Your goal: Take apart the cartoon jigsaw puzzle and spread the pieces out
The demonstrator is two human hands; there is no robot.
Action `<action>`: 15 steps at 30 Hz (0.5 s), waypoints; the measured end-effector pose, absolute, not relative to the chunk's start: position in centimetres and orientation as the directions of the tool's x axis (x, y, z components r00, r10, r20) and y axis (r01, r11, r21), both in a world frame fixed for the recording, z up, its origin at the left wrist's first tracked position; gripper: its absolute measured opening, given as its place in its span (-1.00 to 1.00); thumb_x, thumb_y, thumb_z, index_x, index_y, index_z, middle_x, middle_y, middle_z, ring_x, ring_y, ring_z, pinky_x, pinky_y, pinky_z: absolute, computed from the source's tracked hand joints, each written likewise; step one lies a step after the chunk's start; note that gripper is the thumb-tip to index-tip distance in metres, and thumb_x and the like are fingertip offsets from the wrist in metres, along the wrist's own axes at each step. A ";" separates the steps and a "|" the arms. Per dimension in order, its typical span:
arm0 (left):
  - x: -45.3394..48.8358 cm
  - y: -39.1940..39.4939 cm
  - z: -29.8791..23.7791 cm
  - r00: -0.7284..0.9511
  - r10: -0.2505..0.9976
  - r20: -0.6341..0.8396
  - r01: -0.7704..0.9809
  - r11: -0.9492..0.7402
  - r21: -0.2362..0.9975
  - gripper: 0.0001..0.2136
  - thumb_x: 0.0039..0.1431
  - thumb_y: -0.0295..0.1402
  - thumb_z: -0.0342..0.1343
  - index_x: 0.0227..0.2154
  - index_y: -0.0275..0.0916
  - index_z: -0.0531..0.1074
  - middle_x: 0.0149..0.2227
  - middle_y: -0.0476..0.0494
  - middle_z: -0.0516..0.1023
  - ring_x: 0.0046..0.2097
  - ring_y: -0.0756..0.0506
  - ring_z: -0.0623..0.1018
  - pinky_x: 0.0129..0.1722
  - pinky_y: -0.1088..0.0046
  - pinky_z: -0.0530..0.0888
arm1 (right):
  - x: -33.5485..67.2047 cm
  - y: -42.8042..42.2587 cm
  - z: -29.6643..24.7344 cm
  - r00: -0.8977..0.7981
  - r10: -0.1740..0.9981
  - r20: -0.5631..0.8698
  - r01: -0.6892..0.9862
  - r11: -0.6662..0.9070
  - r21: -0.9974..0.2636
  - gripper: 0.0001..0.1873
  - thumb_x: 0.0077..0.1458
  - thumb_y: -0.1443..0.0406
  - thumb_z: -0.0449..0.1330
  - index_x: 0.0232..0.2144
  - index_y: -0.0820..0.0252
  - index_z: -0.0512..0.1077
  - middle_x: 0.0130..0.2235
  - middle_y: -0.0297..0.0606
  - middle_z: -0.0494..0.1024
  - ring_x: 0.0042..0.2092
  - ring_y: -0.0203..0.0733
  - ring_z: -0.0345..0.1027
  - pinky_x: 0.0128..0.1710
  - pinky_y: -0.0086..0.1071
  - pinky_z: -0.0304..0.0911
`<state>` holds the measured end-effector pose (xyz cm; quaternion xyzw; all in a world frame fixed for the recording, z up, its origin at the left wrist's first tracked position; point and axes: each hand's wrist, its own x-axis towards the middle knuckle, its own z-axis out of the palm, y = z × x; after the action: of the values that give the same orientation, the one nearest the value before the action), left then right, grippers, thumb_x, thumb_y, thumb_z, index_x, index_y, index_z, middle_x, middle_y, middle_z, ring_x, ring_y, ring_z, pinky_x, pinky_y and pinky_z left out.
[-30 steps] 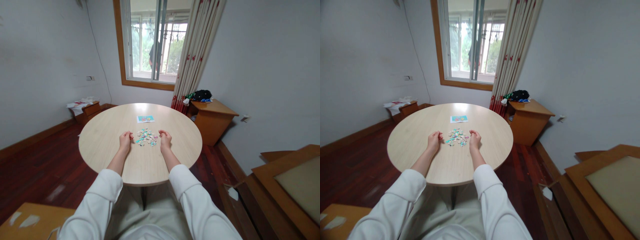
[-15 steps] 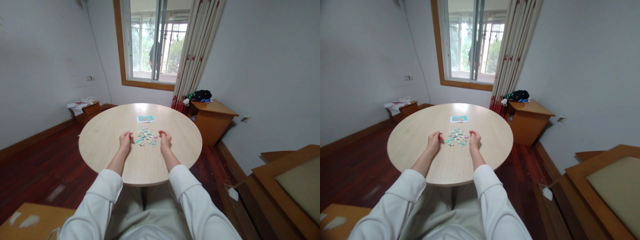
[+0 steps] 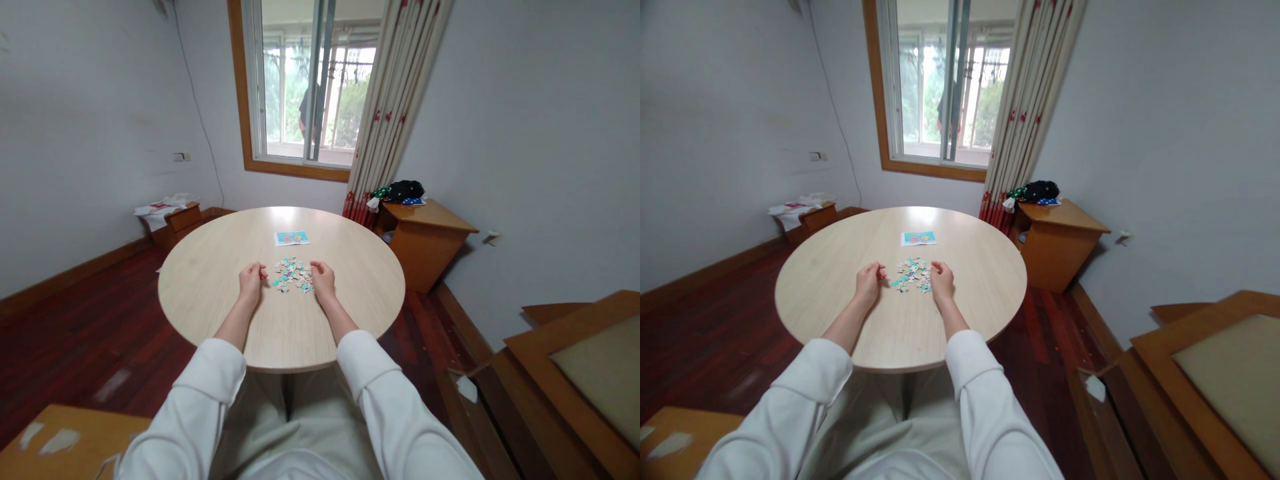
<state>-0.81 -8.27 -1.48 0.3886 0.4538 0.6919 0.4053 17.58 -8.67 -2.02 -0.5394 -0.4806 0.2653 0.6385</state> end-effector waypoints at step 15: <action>-0.5 -8.5 -1.1 -0.377 0.907 0.185 -0.162 -0.261 0.952 -0.81 -0.05 -0.27 -0.04 -0.60 -0.26 0.35 -0.71 0.03 0.32 -0.63 0.05 0.32 -0.58 0.54 0.28 | 15.5 -12.8 0.3 -0.526 0.745 0.410 0.766 0.624 -0.152 -0.78 0.02 0.41 0.08 -0.32 0.17 0.51 -0.22 -0.20 0.48 -0.08 -0.11 0.22 -0.04 -0.24 -0.01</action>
<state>-0.55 -8.49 -1.15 0.3995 0.4668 0.6862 0.3895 15.48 -12.75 0.27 -0.4330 -0.8730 -0.0235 0.2231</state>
